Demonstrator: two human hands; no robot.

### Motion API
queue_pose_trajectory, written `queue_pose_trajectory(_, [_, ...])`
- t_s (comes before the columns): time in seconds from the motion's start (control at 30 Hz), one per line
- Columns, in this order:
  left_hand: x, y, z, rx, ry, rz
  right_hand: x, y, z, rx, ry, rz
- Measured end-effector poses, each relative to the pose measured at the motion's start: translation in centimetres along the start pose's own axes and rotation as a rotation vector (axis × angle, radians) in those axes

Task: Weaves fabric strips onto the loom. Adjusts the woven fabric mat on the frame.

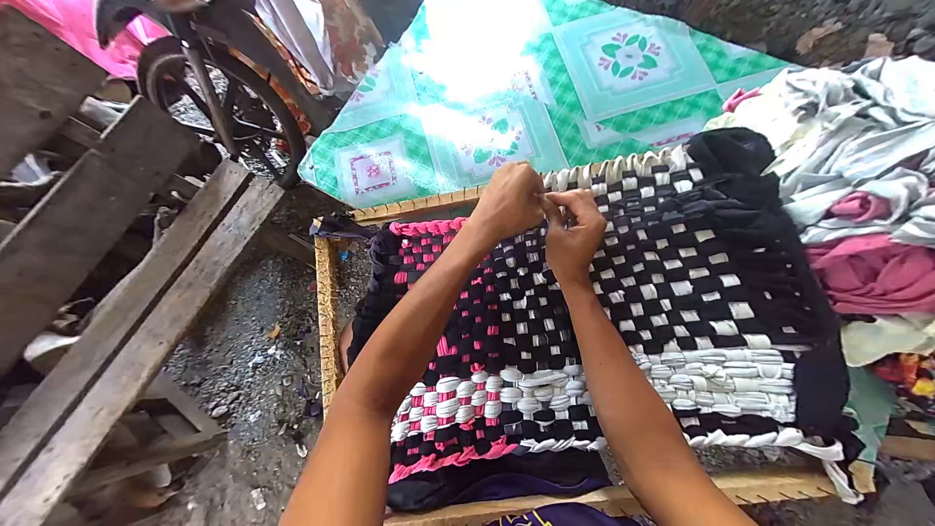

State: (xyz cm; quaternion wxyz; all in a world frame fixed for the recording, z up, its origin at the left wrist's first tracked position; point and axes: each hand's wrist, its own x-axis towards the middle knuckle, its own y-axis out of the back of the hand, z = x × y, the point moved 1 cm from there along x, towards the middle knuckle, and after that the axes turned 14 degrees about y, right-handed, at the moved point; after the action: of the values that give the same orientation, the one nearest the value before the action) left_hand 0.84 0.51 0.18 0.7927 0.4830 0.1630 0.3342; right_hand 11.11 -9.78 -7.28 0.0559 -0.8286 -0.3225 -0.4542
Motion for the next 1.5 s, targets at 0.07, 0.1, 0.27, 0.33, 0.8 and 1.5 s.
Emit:
queue_pose_trajectory(0.07, [-0.4, -0.3, -0.4, -0.010, 0.021, 0.039, 0.0, 0.0, 0.0, 0.021, -0.018, -0.015])
queue_pose_trajectory(0.1, [-0.7, -0.3, -0.6, -0.013, 0.028, 0.046, -0.1, 0.0, 0.0, 0.038, -0.021, -0.021])
queue_pose_trajectory(0.27, [-1.3, -0.6, -0.8, -0.013, -0.007, 0.154, -0.2, 0.0, 0.0, 0.105, 0.026, 0.012])
queue_pose_trajectory(0.33, [-1.7, -1.4, -1.2, -0.045, -0.027, 0.259, -0.3, -0.1, 0.0, 0.136, 0.055, 0.018])
queue_pose_trajectory(0.8, [-1.4, -1.7, -4.2, -0.428, -0.225, 0.325, 0.2, 0.3, 0.0, 0.149, -0.058, -0.097])
queue_pose_trajectory(1.5, [-0.2, 1.7, -3.9, -0.142, -0.383, -0.014, 0.0, 0.0, -1.1, -0.122, -0.012, -0.141])
